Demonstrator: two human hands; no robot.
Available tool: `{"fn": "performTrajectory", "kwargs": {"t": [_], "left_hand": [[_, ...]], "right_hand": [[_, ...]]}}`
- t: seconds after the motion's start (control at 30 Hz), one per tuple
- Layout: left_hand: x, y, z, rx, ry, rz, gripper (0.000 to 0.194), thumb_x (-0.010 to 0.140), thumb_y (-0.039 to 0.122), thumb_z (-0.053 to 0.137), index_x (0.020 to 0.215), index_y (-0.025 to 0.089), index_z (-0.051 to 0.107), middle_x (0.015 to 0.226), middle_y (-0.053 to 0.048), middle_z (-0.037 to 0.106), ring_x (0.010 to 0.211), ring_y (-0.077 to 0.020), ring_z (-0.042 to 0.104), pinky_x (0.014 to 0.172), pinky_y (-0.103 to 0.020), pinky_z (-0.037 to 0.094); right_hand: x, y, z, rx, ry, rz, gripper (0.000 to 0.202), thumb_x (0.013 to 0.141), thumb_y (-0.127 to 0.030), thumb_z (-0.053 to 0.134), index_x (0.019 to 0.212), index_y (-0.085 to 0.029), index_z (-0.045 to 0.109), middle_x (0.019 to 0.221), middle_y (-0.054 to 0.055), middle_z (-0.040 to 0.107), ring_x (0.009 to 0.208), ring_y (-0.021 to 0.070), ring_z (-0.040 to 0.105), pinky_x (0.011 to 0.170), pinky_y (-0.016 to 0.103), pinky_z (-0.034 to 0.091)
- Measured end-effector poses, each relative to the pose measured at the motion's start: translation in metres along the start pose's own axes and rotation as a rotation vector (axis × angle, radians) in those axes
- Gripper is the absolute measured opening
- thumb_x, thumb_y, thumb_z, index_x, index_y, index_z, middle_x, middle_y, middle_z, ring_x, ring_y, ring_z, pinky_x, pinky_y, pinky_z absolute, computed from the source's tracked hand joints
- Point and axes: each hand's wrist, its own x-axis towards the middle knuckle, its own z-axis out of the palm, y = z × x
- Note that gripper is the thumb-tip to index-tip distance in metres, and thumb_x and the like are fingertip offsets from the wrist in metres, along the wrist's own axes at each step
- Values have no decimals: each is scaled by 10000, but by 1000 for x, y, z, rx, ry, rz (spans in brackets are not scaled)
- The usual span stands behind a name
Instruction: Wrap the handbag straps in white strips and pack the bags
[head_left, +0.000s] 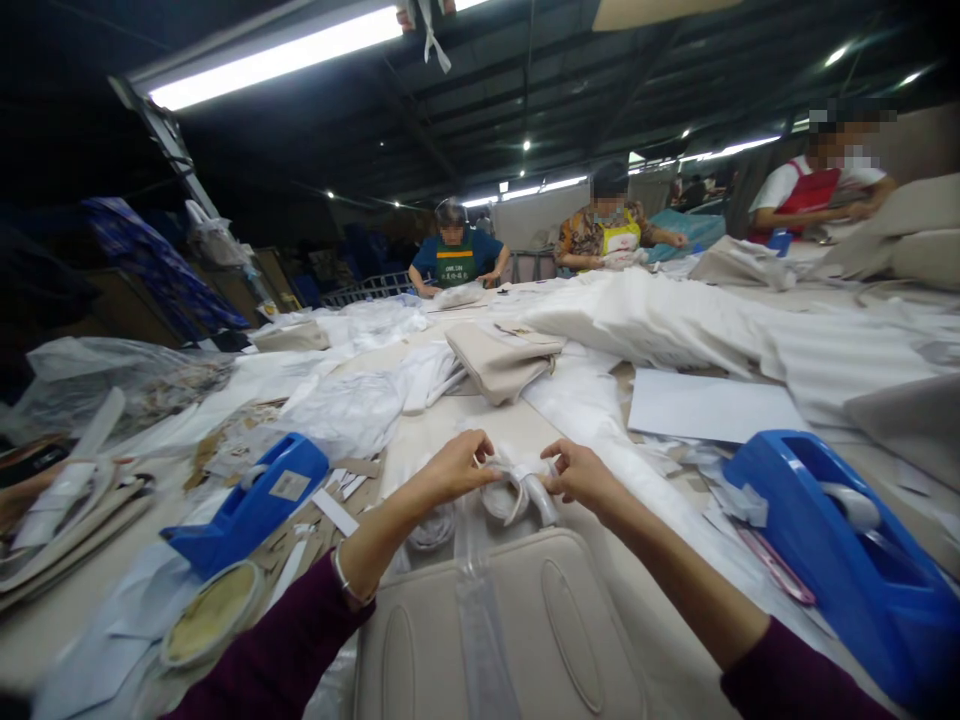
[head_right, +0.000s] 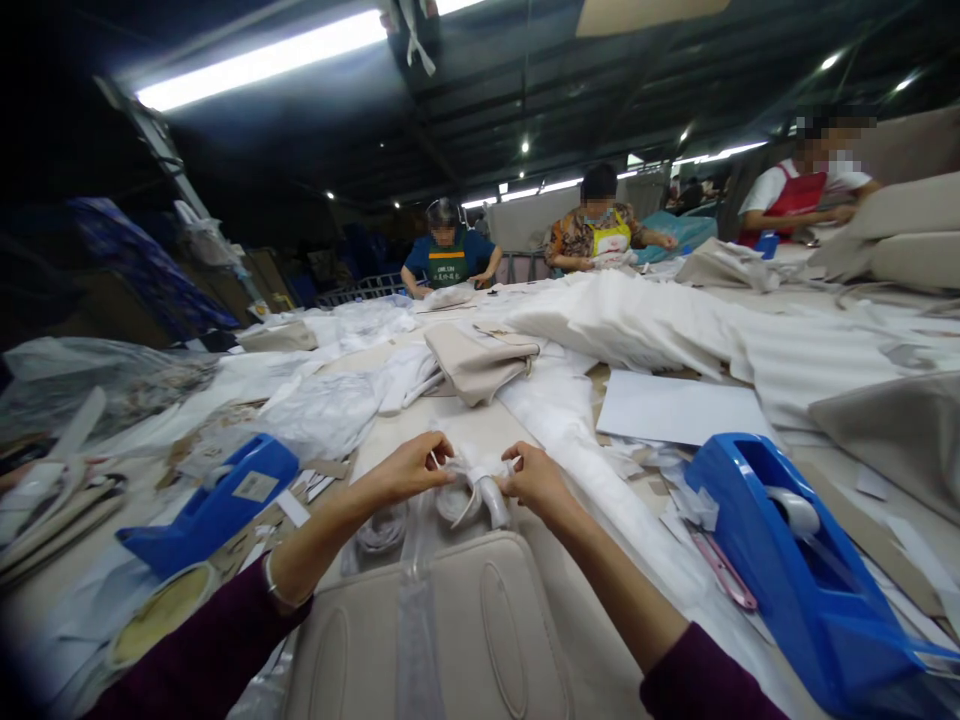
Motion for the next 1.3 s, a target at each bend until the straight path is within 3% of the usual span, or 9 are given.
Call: {"fn": "performTrajectory", "kwargs": {"t": [0.3,0.47,0.63,0.73,0.87,0.97,1.1,1.2,1.3], "left_hand": [[1,-16,24,-54,141,0,326,600,65,520,902,171,579,870,-1,468,671,-114,452,644,-265,393],[1,-21,26,-215,162,-12,363,554,48,505,886,169,588,828,9,460,705,-121,449,663,-262,390],[3,-26,28,-274,156,-19,388,538,50,496,898,175,570,799,16,467,702,-119,438,644,-250,380],[6,-27,29,-240,151,2,377,551,59,500,904,177,559,797,15,471,722,-124,445,651,-249,387],[3,-21,25,-148,137,-13,312,610,91,523,909,175,557,832,10,488,710,-121,464,668,-261,423],[-11,-10,19,-39,191,50,253,695,141,529,943,186,560,962,-26,521,801,-150,522,772,-317,472],[-31,15,13,49,261,305,358,750,71,430,1056,200,565,1150,-73,554,1126,-206,493,1034,-401,388],[-30,40,17,55,70,501,462,743,20,376,1124,200,566,1233,-68,583,1222,-201,461,1110,-421,314],[-18,61,30,96,-216,624,452,807,60,363,1197,203,541,1269,-49,593,1224,-182,479,1149,-416,245]], "right_hand": [[-1,-17,-9,-55,-73,152,147,567,-22,625,632,-143,571,520,-19,576,473,107,538,427,199,424],[8,-23,-25,132,18,186,151,626,-4,579,666,-143,536,554,2,603,509,136,595,425,207,456],[40,-31,-26,26,108,84,131,644,-20,587,645,-141,535,517,-13,557,468,115,551,400,182,392],[72,-43,-17,22,143,-26,125,657,-29,608,730,-128,592,608,-4,588,511,99,549,469,190,437],[93,-57,-12,65,294,-115,383,707,-82,607,1083,-153,593,989,57,648,805,123,607,698,225,501],[58,-48,-17,56,342,-157,377,732,-80,544,1098,-145,609,1064,84,644,933,152,596,830,277,482],[-44,-13,-26,231,181,-11,387,778,-226,567,1145,-111,598,1106,123,629,982,196,593,841,318,483],[-112,7,-24,315,42,149,538,759,-418,622,1201,-115,573,1109,132,624,965,222,602,757,316,500],[-141,12,-13,325,-97,179,536,676,-446,696,1101,-127,632,990,106,666,907,233,616,729,315,496]]}}
